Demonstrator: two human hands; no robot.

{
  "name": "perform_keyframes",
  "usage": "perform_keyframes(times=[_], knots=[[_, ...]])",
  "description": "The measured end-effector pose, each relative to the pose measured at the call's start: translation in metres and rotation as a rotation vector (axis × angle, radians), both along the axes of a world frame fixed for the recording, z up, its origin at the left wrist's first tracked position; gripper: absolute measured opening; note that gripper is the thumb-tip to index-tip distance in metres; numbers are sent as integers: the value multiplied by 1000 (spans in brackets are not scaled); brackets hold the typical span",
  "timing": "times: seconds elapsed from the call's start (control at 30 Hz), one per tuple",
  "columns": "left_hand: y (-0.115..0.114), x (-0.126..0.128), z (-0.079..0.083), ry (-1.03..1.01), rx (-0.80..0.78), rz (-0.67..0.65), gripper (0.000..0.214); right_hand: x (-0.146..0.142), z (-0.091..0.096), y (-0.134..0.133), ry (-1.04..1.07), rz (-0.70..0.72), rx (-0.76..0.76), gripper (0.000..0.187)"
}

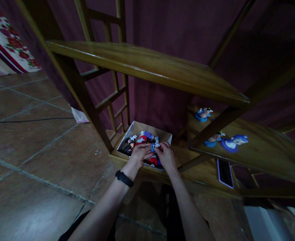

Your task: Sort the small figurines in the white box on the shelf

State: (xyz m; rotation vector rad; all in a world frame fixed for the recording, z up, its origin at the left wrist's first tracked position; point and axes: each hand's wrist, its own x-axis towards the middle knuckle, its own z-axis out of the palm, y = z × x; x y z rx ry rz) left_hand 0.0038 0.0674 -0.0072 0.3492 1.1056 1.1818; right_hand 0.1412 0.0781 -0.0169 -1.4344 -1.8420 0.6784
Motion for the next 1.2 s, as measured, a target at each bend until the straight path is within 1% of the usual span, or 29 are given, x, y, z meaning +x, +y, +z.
perform_keyframes(times=[0.1,0.2,0.3,0.47,0.6,0.67,0.73,0.8,0.87,0.93,1.0,1.07,1.13,1.2], knots=[[-1,-2,-4,-71,-34,-20,12,-1,-2,1,36,-17,-46,19],[-2,-4,-7,-107,-68,-9,9,-2,-3,1,50,-26,-67,17],[-3,-7,-6,-133,-102,-14,9,-2,-1,1,74,16,-53,16],[-6,-12,-5,-144,-137,-34,13,1,5,-2,80,118,-34,13],[-6,-11,-5,-118,-135,-69,12,0,0,-3,78,121,-13,13],[-4,-11,-4,-73,-107,-71,14,-3,-5,-1,126,96,-12,14],[-1,-12,-3,-23,-71,-70,15,-5,-9,0,222,61,-22,17],[1,-14,-1,-11,-41,-67,15,-7,-11,1,372,54,-69,23],[2,-15,-1,-44,-26,-47,14,-8,-10,1,548,34,-144,29],[1,-15,-1,-93,-28,-27,14,-8,-9,-1,709,-14,-252,32],[-1,-13,-2,-127,-39,-18,13,-9,-9,-3,851,-43,-384,31],[-3,-10,-1,-149,-38,-18,14,-9,-8,-5,987,-23,-505,31],[-4,-9,1,-166,-26,-38,16,-9,-7,-6,1102,-6,-575,28],[-4,-9,3,-190,-17,-67,17,-8,-6,-6,1174,-6,-623,24]])
